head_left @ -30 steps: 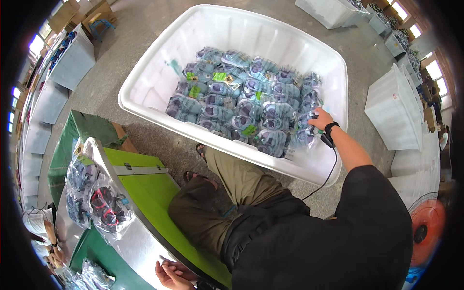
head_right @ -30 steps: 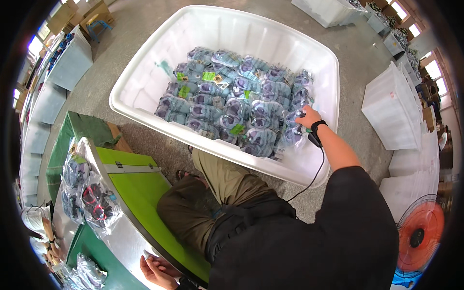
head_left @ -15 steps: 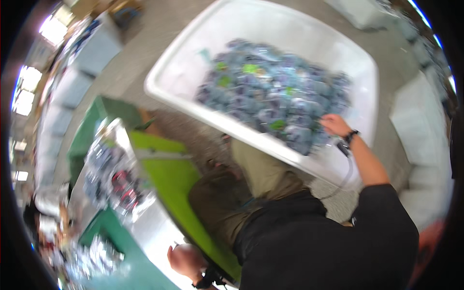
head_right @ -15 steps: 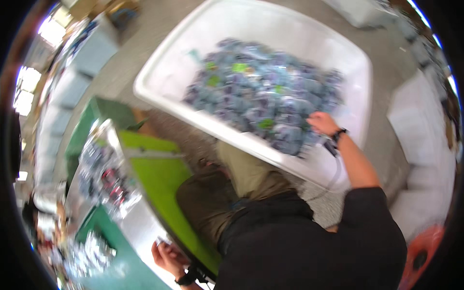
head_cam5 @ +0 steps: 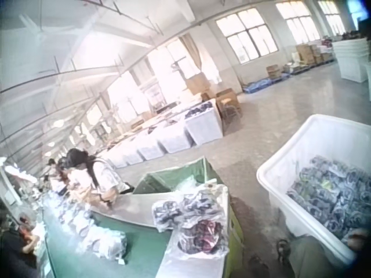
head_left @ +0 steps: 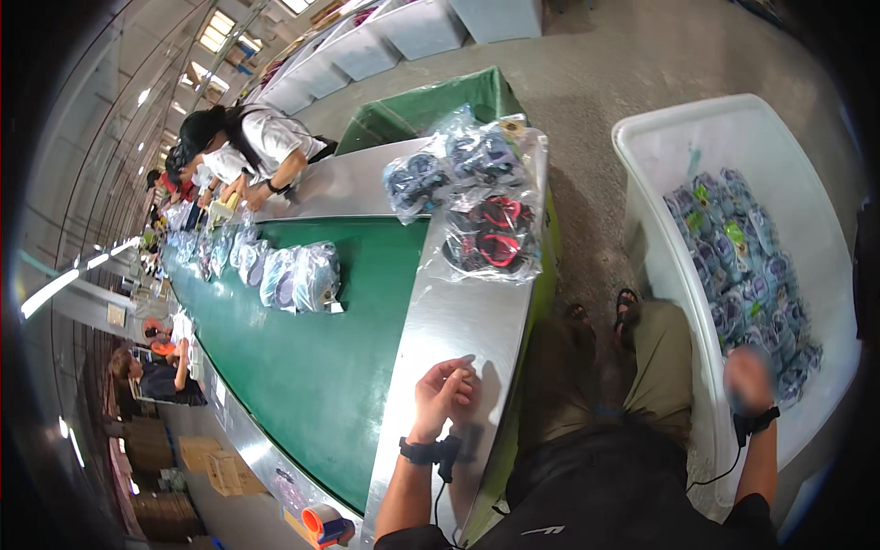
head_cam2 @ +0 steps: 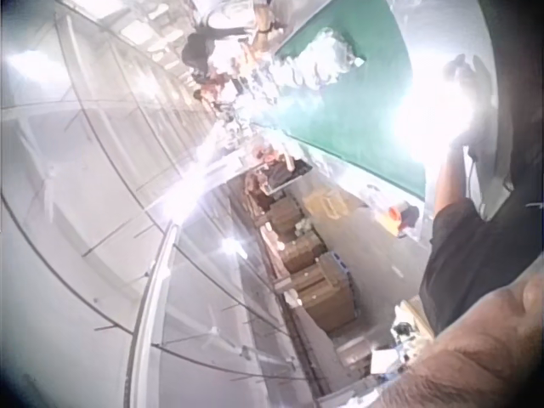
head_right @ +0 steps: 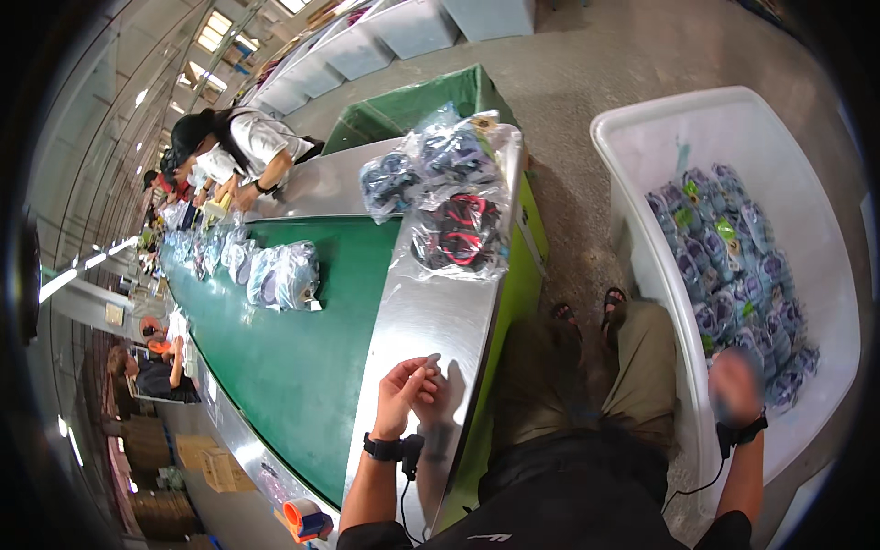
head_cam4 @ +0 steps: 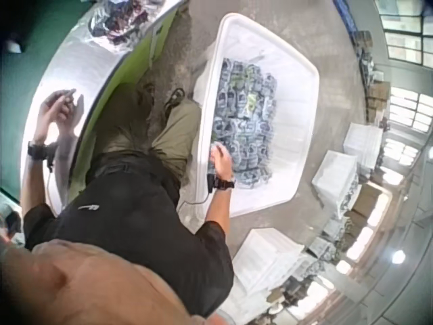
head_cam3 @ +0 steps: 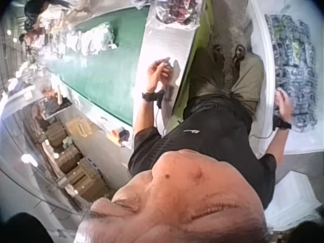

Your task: The person picks packaged footwear from a conveyor belt and places them into a large white bin. The person handles the items one at a time, alternating between different types of packaged shoes and sandals.

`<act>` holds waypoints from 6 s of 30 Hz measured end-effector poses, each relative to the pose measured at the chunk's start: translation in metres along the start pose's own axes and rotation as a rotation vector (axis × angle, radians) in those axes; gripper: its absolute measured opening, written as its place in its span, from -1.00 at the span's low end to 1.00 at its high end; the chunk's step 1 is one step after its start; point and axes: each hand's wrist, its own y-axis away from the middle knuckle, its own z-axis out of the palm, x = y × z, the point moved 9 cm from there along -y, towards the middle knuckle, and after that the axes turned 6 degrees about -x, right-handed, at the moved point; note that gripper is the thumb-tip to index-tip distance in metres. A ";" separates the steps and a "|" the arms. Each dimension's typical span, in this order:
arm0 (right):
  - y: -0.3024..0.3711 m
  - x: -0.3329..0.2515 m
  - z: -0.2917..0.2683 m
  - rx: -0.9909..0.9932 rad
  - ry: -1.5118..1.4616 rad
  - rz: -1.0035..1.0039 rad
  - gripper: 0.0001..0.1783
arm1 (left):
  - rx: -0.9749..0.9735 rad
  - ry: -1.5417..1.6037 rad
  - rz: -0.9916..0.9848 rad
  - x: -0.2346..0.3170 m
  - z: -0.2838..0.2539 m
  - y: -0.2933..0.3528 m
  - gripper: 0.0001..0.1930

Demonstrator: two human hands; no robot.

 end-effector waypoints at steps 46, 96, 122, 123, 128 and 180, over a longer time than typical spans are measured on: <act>-0.023 0.013 0.022 0.257 0.927 -0.390 -0.55 | 0.330 0.822 0.180 0.030 -0.160 -0.115 0.15; 0.130 -0.230 0.093 0.241 0.868 -0.925 -0.32 | -0.600 0.154 0.149 0.034 0.222 0.020 -0.32; 0.062 0.177 -0.056 -0.501 1.509 0.196 -0.38 | -0.029 0.083 0.350 -0.015 0.077 -0.027 -0.73; 0.059 0.179 -0.056 -0.537 1.533 0.191 -0.37 | 0.011 0.036 0.307 -0.018 0.073 -0.027 -0.75; 0.045 0.196 -0.046 -0.653 1.581 0.226 -0.34 | 0.025 0.079 0.371 -0.011 0.073 -0.022 -0.78; 0.031 -0.019 0.060 0.251 0.690 -0.198 -0.27 | 0.018 0.084 0.196 -0.011 0.096 -0.031 -0.74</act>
